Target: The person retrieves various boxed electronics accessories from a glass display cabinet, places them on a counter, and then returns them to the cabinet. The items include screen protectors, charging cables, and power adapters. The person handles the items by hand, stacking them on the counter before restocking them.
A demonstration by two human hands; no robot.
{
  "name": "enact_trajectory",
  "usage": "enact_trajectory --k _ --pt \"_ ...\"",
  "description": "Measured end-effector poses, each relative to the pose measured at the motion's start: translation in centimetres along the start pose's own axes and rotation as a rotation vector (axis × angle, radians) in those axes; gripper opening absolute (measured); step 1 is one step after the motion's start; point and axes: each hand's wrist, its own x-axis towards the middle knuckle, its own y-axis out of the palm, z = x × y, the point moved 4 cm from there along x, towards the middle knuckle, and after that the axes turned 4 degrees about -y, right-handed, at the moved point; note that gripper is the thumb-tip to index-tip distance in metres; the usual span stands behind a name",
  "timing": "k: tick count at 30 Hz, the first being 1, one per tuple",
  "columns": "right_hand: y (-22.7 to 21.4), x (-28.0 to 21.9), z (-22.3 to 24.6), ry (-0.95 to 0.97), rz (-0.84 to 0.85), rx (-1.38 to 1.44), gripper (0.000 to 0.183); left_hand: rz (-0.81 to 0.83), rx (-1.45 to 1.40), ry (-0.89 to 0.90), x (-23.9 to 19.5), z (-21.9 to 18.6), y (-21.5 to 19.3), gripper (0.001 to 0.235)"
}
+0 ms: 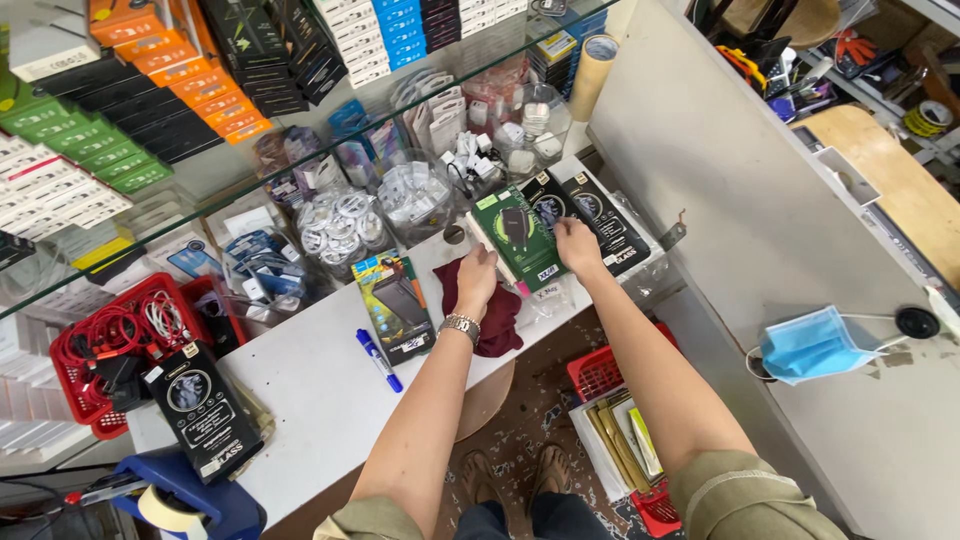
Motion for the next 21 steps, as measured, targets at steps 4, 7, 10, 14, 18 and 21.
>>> enact_trajectory --k 4,7,10,14,18,21 --pt "0.8 0.0 -2.9 0.205 0.310 0.168 0.041 0.037 0.056 -0.082 0.1 0.2 3.9 0.039" --pt "0.2 0.5 -1.0 0.168 0.357 0.168 0.040 -0.077 0.010 -0.166 0.6 -0.2 4.2 0.040" --pt "-2.0 2.2 2.2 0.079 0.355 0.116 0.039 -0.218 -0.056 -0.167 2.2 -1.9 3.0 0.042" --pt "-3.5 4.0 5.8 0.011 0.387 0.069 0.038 -0.205 -0.150 -0.215 4.0 -3.0 1.9 0.043" --pt "-2.9 3.8 5.6 -0.054 0.410 0.100 0.038 -0.205 -0.201 -0.197 4.2 -1.0 2.1 0.044" --pt "-1.6 2.9 3.4 -0.037 0.442 0.155 0.040 -0.158 -0.331 -0.189 3.7 1.7 2.9 0.048"
